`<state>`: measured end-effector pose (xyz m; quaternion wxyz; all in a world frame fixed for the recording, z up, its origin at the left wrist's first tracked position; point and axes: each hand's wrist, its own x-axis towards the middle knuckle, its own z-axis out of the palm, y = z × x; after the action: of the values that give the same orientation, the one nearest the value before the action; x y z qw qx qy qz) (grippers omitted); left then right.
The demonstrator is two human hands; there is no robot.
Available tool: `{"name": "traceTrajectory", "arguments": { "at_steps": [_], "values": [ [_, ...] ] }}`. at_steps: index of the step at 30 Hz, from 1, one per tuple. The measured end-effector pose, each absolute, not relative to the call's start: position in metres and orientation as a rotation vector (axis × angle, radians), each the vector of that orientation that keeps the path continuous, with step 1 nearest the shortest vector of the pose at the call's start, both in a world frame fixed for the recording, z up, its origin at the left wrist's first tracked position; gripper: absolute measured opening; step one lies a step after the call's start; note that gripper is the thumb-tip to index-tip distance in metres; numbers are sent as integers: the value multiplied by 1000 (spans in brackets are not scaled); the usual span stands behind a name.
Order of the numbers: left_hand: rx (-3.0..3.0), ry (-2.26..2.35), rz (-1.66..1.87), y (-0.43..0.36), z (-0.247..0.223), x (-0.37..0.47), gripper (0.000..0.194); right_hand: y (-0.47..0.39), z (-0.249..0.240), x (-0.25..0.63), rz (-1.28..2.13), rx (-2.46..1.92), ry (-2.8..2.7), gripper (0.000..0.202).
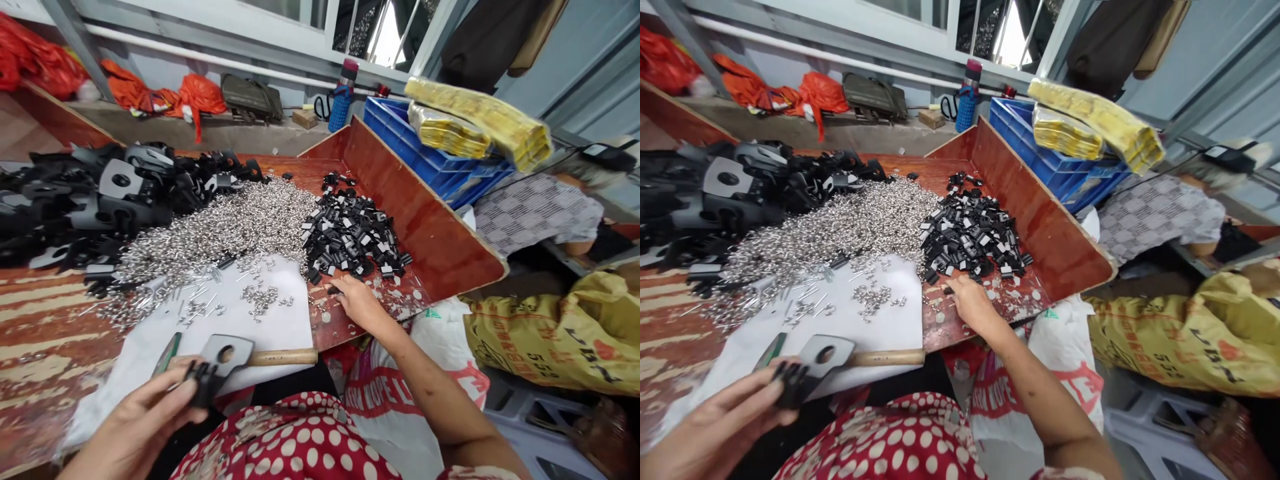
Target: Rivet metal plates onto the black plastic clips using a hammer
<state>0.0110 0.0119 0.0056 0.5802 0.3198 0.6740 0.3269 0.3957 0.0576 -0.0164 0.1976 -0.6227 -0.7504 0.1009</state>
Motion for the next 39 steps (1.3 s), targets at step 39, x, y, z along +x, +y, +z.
{"name": "traceTrajectory", "arguments": {
  "at_steps": [39],
  "values": [
    [791, 1159, 780, 26, 1, 77, 35, 29, -32, 350, 175, -1689, -1889, 9]
  ]
}}
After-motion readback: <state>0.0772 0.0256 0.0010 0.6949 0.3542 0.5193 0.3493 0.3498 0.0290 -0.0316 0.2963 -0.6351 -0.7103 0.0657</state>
